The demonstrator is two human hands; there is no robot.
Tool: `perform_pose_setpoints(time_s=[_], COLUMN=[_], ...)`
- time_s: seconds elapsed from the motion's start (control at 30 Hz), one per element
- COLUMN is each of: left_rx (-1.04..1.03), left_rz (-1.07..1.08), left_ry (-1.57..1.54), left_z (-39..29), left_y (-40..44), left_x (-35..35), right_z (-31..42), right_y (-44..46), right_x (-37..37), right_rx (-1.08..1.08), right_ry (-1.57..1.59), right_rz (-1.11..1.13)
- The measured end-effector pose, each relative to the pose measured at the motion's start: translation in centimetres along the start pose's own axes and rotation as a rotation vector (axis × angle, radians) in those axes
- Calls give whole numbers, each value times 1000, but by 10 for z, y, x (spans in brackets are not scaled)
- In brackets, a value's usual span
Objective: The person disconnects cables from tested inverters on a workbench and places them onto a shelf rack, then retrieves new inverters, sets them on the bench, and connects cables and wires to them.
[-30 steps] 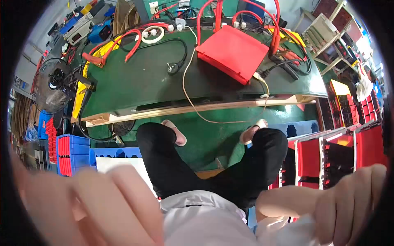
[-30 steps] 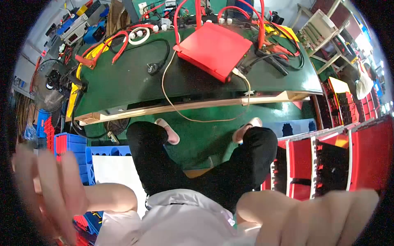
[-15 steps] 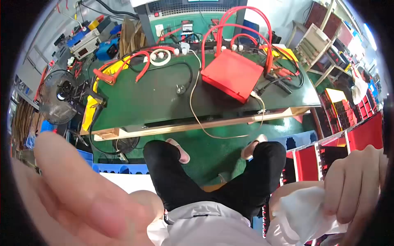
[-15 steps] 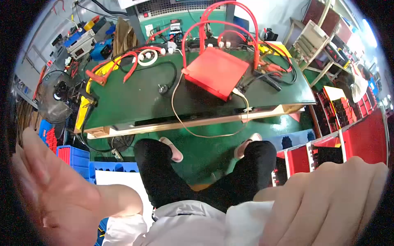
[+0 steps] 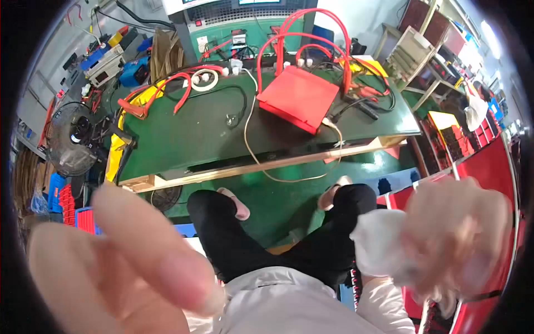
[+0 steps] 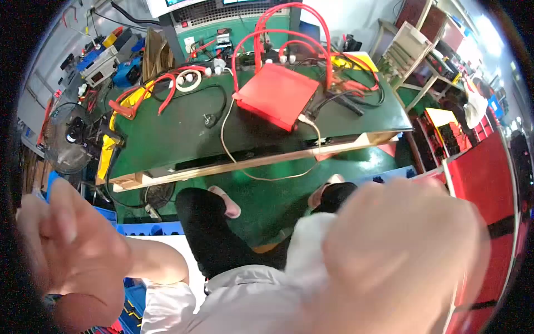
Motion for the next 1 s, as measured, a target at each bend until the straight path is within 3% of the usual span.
perform_pose_setpoints(time_s=[0.13, 0.23, 0.27, 0.3, 0.33, 0.4, 0.43, 0.47, 0.57, 0.67, 0.77, 0.8, 0.83, 0.87, 0.9, 0.93, 1.0], left_rx=[-45, -170, -13, 292, 255, 691, 741, 847, 1104, 1127, 1278, 1248, 1219, 1195, 1306, 1344, 1404], left_rz=[33, -67, 99, 101, 224, 309, 473, 615, 1027, 603, 135, 113, 93, 73, 124, 81, -5], left_ry=[29, -3, 100, 40, 160, 154, 366, 519, 673, 207, 58, 62, 66, 69, -158, -155, -134], left_z=[25, 68, 82, 101, 129, 175, 205, 233, 309, 343, 392, 398, 395, 390, 416, 406, 399], left_y=[10, 9, -4, -24, -38, -87, -125, -167, -291, -343, -422, -431, -432, -436, -465, -464, -449], left_x=[-16, -42, -37, -43, -45, -57, -54, -52, -51, -72, -86, -88, -85, -82, -77, -78, -72], right_z=[-68, -133, -169, -205, -230, -306, -324, -372, -437, -472, -494, -497, -491, -487, -496, -509, -524], right_y=[-2, -7, -19, -31, -43, -83, -95, -124, -168, -197, -215, -221, -215, -212, -216, -226, -237], right_x=[7, 28, 40, 52, 60, 98, 103, 125, 153, 160, 169, 168, 162, 163, 169, 176, 187], right_rx=[-252, -596, -581, -566, -471, -404, -579, -854, -897, -943, -939, -937, -887, -908, -928, -944, -893], right_ry=[-196, -356, -387, -418, -551, -573, -754, -690, -889, -830, -846, -872, -1096, -928, -756, -580, -511], right_rz=[-219, -66, -33, -1, 35, 80, 54, -10, 24, -111, -334, -410, -216, -333, -445, -554, -612])
Point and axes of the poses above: each hand's wrist, its own y-axis towards the middle knuckle, its own x-axis out of the back of the hand, z = x × y, the point moved 3 cm from there along y, towards the middle knuckle, and after that the axes turned 1 degree about -z, right-handed, at the moved point
